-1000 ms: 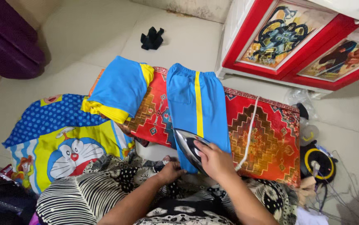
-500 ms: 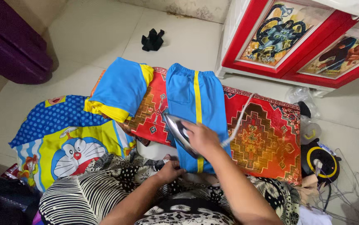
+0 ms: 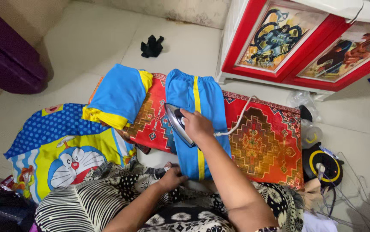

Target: The person irons a pair of blue pants with yellow stripes and a matching blue top using a hand iron on a patterned mat.

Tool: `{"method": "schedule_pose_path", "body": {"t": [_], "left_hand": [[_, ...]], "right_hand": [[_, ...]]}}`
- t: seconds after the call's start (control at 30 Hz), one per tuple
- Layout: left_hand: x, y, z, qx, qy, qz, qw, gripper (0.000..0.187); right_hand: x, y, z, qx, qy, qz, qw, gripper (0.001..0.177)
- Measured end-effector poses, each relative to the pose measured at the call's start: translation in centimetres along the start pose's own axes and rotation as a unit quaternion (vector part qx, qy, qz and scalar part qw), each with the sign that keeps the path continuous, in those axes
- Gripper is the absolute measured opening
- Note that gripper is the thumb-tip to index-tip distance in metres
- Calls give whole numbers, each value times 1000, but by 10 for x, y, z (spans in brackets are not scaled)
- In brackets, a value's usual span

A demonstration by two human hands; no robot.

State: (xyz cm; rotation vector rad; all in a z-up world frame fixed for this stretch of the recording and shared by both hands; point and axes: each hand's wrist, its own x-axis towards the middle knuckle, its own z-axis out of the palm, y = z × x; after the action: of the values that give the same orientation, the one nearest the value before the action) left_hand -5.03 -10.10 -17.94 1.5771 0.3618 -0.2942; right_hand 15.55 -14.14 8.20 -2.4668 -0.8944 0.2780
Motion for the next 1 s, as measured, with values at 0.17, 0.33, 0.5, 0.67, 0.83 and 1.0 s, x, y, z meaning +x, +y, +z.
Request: {"method": "schedule_pose_path", "body": {"t": [0.17,0.33,0.5,0.67,0.83,1.0], "left_hand": [[-6,0,-6,-39,-16,5,999,27],[-13,38,-9,32,11,-27,999,33],[5,60,-3,-160,46,-73,983,50],[10,55,3,-183,63,-70,979,49],[-1,49,6,-198,47,-34,978,46],[-8,65,2,-197,78,-61,975,45]], "right_hand": [[-45,18,-21,9,-28,35,999,44],[-134,52,-46,-58,46,92,993,45],[-108,67,-48,-91,40,203,974,47],[12,87,-47,-48,106,160,980,48],[54,101,-48,-18,114,144,983,48],[-56,88,-48,-58,29,153,986,47]]}}
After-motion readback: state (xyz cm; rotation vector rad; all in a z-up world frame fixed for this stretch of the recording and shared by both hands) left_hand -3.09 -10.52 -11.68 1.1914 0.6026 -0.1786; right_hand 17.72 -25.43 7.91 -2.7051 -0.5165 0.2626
